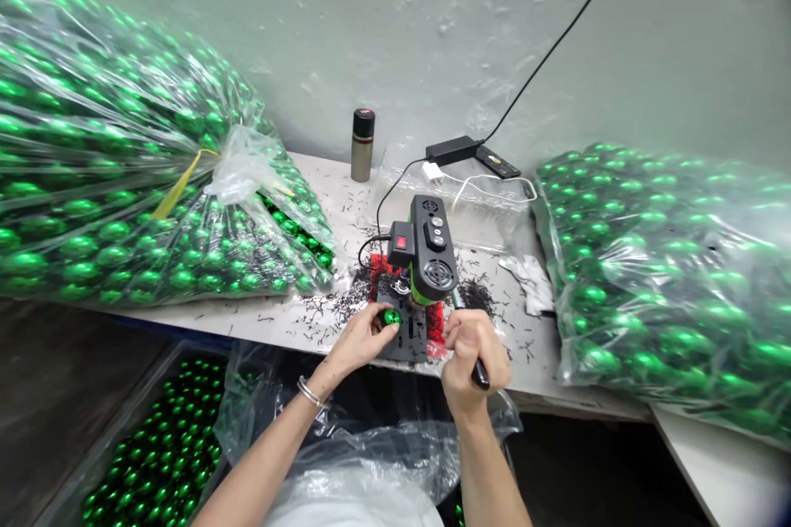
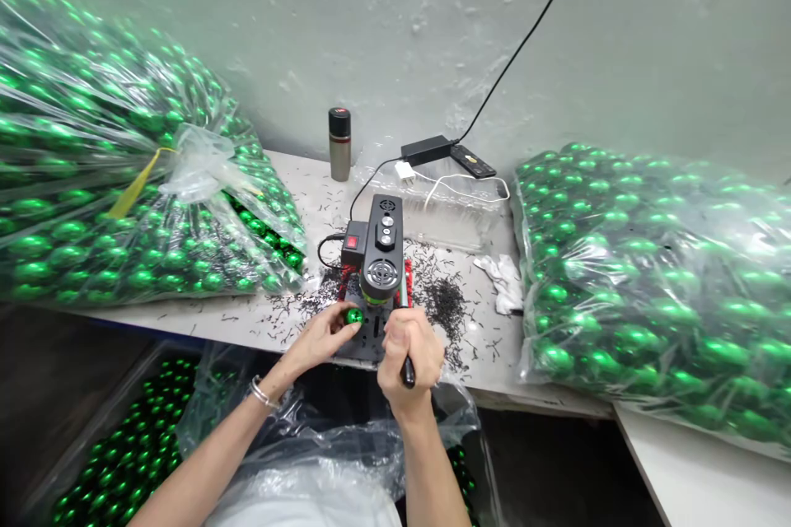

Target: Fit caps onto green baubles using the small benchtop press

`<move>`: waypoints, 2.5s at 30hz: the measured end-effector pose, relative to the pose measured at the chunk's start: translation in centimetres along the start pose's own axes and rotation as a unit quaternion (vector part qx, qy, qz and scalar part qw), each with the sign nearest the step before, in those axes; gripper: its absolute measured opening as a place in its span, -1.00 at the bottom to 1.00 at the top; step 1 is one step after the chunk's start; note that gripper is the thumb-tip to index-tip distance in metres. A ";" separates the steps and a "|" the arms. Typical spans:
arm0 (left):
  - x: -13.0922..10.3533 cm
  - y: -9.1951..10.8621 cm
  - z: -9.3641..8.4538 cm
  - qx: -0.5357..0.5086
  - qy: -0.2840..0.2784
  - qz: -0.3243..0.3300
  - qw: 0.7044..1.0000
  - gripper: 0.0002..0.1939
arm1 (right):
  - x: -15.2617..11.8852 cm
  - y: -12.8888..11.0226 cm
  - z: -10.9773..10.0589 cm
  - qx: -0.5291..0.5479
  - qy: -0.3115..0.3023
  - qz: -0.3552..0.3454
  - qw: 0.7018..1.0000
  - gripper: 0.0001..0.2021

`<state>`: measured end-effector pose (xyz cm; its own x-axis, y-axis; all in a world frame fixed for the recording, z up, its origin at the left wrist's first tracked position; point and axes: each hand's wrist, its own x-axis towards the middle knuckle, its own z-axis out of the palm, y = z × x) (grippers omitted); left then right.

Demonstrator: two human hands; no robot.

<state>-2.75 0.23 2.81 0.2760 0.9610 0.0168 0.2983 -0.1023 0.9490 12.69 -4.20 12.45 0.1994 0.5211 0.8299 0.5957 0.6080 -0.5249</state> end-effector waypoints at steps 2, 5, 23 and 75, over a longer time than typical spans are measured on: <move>0.2 0.5 0.1 0.074 -0.003 0.047 0.996 -0.66 | -0.3 0.1 0.0 0.001 -0.004 -0.004 1.000 -0.72; 0.6 0.9 0.4 0.130 -0.002 0.106 0.986 -0.66 | -0.6 0.2 0.0 0.009 -0.005 -0.006 1.000 -0.73; 0.5 -1.2 1.9 0.252 0.069 0.227 0.938 -0.65 | -4.5 2.9 0.4 0.007 -0.019 -0.055 0.998 -0.73; 0.9 0.7 -2.4 -0.290 0.056 -0.122 0.948 -0.42 | -0.6 0.1 0.1 0.036 0.011 0.036 0.999 -0.69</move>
<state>-4.52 1.62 4.26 0.1542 0.9626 -0.2228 -0.2201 0.2533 0.9420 12.55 -4.39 11.93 0.2566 0.5522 0.7932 0.5227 0.6111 -0.5945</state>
